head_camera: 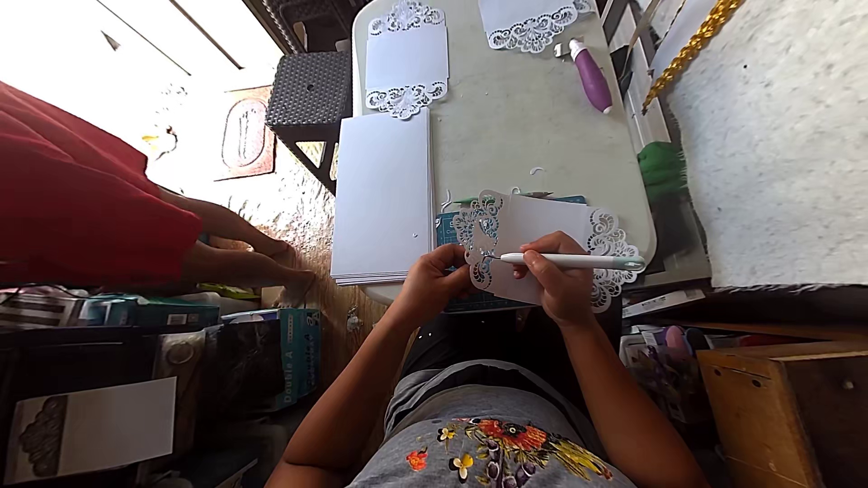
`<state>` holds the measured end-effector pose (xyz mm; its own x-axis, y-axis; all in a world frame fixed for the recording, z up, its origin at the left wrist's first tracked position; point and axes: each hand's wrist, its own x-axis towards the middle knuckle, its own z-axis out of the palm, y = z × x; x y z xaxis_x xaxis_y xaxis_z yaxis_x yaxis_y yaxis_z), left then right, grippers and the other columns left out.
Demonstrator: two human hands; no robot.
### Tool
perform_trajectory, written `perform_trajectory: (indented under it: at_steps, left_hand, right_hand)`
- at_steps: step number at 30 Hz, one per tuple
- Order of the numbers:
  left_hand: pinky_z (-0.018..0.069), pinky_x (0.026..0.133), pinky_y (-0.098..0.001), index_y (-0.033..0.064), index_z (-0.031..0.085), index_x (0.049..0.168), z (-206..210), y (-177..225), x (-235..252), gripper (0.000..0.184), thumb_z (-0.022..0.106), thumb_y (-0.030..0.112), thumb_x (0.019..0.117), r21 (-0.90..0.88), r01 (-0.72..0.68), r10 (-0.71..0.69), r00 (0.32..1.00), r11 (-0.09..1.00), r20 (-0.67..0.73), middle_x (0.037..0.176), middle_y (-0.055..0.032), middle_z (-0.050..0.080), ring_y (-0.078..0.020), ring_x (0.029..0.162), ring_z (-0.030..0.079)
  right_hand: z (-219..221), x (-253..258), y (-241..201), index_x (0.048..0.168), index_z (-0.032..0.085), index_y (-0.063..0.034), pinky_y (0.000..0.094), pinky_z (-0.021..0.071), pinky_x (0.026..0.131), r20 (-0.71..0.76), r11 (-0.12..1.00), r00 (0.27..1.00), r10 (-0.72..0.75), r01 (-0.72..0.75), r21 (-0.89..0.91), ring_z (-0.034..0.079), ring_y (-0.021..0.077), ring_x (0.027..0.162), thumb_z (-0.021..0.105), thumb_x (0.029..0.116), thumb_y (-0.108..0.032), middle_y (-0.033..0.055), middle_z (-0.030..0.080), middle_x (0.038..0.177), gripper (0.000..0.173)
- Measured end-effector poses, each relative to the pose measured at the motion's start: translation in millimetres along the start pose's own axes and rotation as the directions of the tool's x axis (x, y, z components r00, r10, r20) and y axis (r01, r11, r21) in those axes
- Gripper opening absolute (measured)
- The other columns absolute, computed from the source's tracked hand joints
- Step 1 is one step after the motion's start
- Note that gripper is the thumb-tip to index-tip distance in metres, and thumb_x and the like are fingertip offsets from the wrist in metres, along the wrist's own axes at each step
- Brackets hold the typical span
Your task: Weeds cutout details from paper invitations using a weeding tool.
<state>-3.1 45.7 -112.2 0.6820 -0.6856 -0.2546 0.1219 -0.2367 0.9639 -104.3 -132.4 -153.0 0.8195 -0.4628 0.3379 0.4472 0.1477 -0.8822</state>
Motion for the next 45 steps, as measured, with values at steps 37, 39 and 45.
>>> perform_trajectory:
  at_steps: [37,39,45]
  left_hand:
    - [0.0605,0.069,-0.0215,-0.0010,0.063,0.117,-5,6,-8,0.023,0.069,-0.002,0.0941,0.083,0.058,-0.056,0.998,0.995,-0.026,0.091,-0.0023,0.072,-0.0046,0.074,0.070]
    - [0.0604,0.069,-0.0216,-0.0012,0.063,0.117,-6,5,-8,0.024,0.069,-0.002,0.0936,0.078,0.060,-0.059,0.998,0.995,-0.017,0.090,-0.0024,0.072,-0.0044,0.074,0.070]
    - [0.0600,0.068,-0.0209,-0.0011,0.064,0.116,-6,4,-7,0.024,0.070,-0.002,0.0931,0.086,0.065,-0.064,0.998,0.994,-0.015,0.088,-0.0017,0.072,-0.0042,0.072,0.069]
  right_hand:
    - [9,5,0,0.102,0.067,-0.0017,0.0222,0.0605,0.074,0.165,0.978,0.985,-0.051,0.083,-0.194,0.068,0.0037,0.081,0.061,0.0906,0.002,-0.0007,0.070,0.094,0.013]
    - [9,5,1,0.102,0.067,-0.0016,0.0221,0.0608,0.074,0.171,0.977,0.984,-0.042,0.076,-0.198,0.069,0.0037,0.080,0.062,0.0907,0.002,-0.0008,0.070,0.095,0.013]
    - [12,5,3,0.100,0.068,0.0027,0.0199,0.0599,0.072,0.202,0.968,0.978,-0.047,0.095,-0.232,0.068,0.0021,0.078,0.063,0.0893,0.004,0.0017,0.070,0.094,0.012]
